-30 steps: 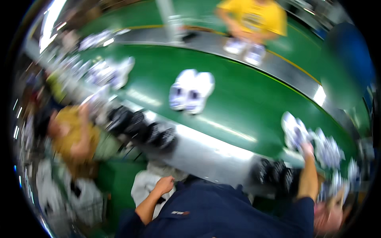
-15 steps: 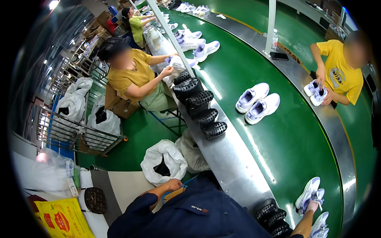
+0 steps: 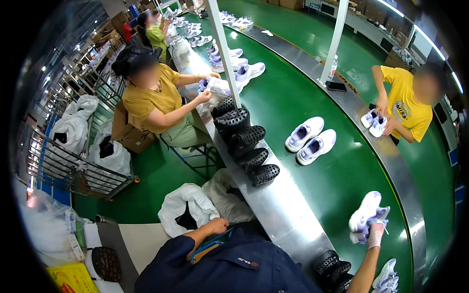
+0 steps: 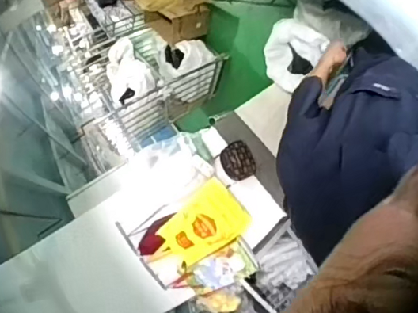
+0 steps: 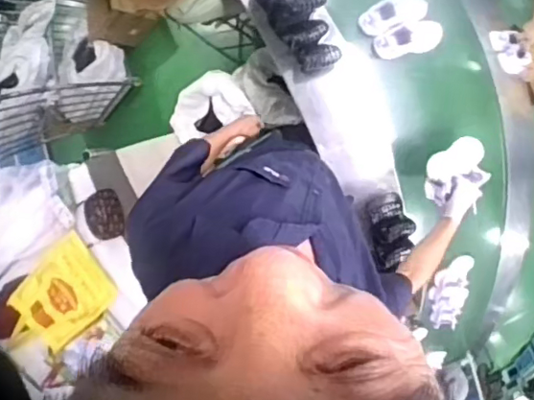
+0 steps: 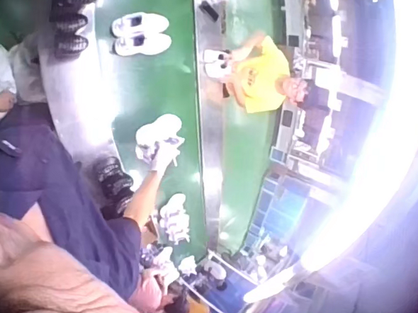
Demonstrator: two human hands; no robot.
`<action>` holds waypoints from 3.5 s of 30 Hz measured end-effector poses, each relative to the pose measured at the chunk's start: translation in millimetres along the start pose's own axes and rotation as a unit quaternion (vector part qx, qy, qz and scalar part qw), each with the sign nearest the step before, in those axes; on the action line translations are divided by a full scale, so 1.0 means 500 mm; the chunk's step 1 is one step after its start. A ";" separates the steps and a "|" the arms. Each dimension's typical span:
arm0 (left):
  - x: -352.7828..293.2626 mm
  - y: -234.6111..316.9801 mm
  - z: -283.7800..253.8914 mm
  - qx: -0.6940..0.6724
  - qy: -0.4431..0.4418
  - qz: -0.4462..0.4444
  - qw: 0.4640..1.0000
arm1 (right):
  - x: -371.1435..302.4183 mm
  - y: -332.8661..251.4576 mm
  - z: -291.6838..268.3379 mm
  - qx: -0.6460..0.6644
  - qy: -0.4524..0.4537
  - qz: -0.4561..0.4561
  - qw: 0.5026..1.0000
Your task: The person takes shoes and shoe soles from a conveyor belt, wipes the interior and exterior of the shoes, and places them back on the belt or into a container.
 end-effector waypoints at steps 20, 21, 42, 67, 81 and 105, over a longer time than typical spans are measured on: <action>0.025 0.321 -0.220 -0.024 0.040 0.241 0.969 | -0.587 -0.121 0.478 -0.398 0.027 -0.034 0.916; 0.023 0.317 -0.224 -0.024 0.039 0.238 0.970 | -0.591 -0.126 0.480 -0.393 0.026 -0.033 0.918; 0.024 0.310 -0.194 -0.022 0.063 0.272 0.960 | -0.585 -0.132 0.475 -0.396 0.016 -0.012 0.918; 0.063 0.639 -0.212 0.045 0.110 0.403 0.908 | -0.612 -0.170 0.518 -0.282 -0.083 -0.064 0.954; 0.189 0.907 -0.174 0.172 0.103 0.495 0.846 | -0.592 -0.055 0.446 -0.254 -0.026 0.078 0.964; 0.130 0.892 -0.099 0.093 0.102 0.488 0.862 | -0.809 -0.034 0.077 -0.173 0.361 0.048 0.915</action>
Point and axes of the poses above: each hand's wrist, its own x-axis towards the middle knuckle, its own z-axis out of the palm, y = z × x, the point moved 8 cm from there along x, towards the middle knuckle, and after that the axes turned 3 degrees about z, right-handed, at the moved point
